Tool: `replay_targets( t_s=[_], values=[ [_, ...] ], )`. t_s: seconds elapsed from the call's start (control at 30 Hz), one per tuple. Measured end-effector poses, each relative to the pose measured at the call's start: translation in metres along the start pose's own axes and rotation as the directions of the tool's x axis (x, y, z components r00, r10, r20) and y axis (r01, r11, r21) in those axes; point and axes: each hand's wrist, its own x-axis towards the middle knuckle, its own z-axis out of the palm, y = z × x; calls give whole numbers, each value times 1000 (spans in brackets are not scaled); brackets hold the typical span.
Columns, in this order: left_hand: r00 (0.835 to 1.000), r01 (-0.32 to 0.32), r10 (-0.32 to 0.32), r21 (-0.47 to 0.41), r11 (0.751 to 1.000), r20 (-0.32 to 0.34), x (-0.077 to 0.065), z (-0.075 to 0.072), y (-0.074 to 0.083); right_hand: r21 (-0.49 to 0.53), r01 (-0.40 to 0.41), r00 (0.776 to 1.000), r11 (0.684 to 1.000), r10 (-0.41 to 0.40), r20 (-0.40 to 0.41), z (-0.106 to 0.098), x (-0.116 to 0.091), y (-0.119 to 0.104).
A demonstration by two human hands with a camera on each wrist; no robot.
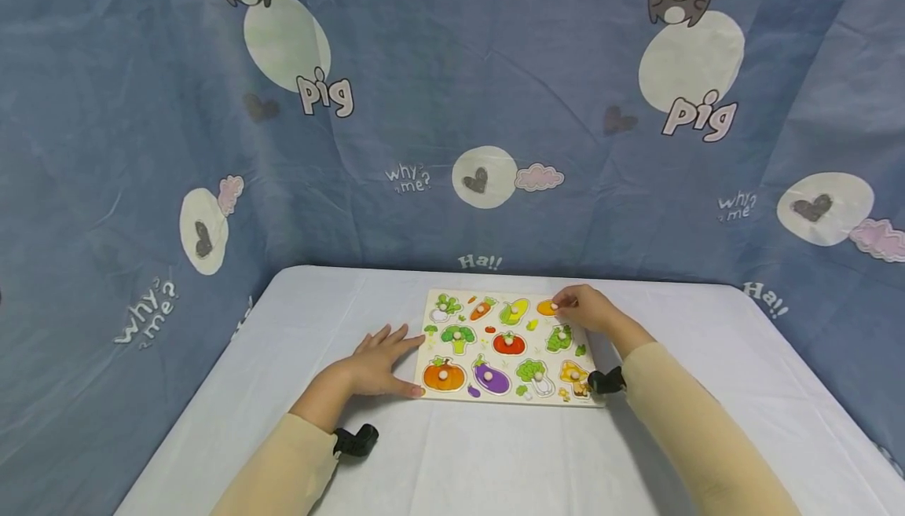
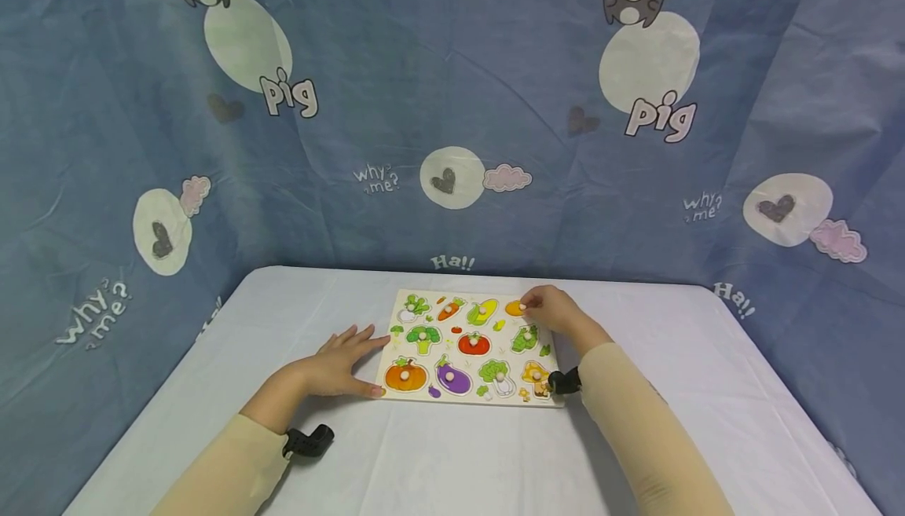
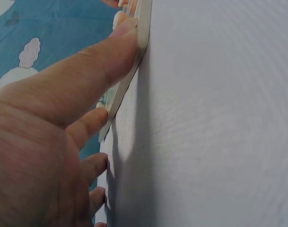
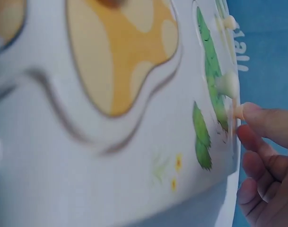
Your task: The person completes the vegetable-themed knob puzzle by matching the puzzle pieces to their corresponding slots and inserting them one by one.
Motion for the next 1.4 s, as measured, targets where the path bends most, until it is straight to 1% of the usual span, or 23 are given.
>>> replay_targets(
  t_s=[0.27, 0.5, 0.7, 0.87, 1.03, 1.23, 1.4],
  values=[
    [1000, 6, -6, -5, 1000, -6, -1, 0, -2, -48, 73, 997, 996, -72, 17, -7, -15, 0],
    [1000, -1, 1, -3, 1000, -4, 0, -1, 0, -64, 78, 997, 995, -76, 26, -17, -31, -4],
    [1000, 8, -8, 0, 1000, 6, 1, -1, 0, -70, 86, 995, 994, -82, 60, -22, -41, -3],
    [1000, 11, -11, -7, 1000, 3, 2, 1, -3, -67, 99, 993, 993, -94, 78, -23, -52, 1],
    [1000, 13, -12, 7, 1000, -11, 3, 4, -6, -75, 125, 991, 989, -121, 62, -24, -64, 4],
    [1000, -9, 9, -19, 1000, -24, 1, 2, -7, -85, 136, 991, 987, -135, 16, -28, -80, 3],
    [999, -26, 25, -31, 999, -38, 0, 1, -7, -118, 143, 990, 983, -144, -5, -30, -93, 8]
  ],
)
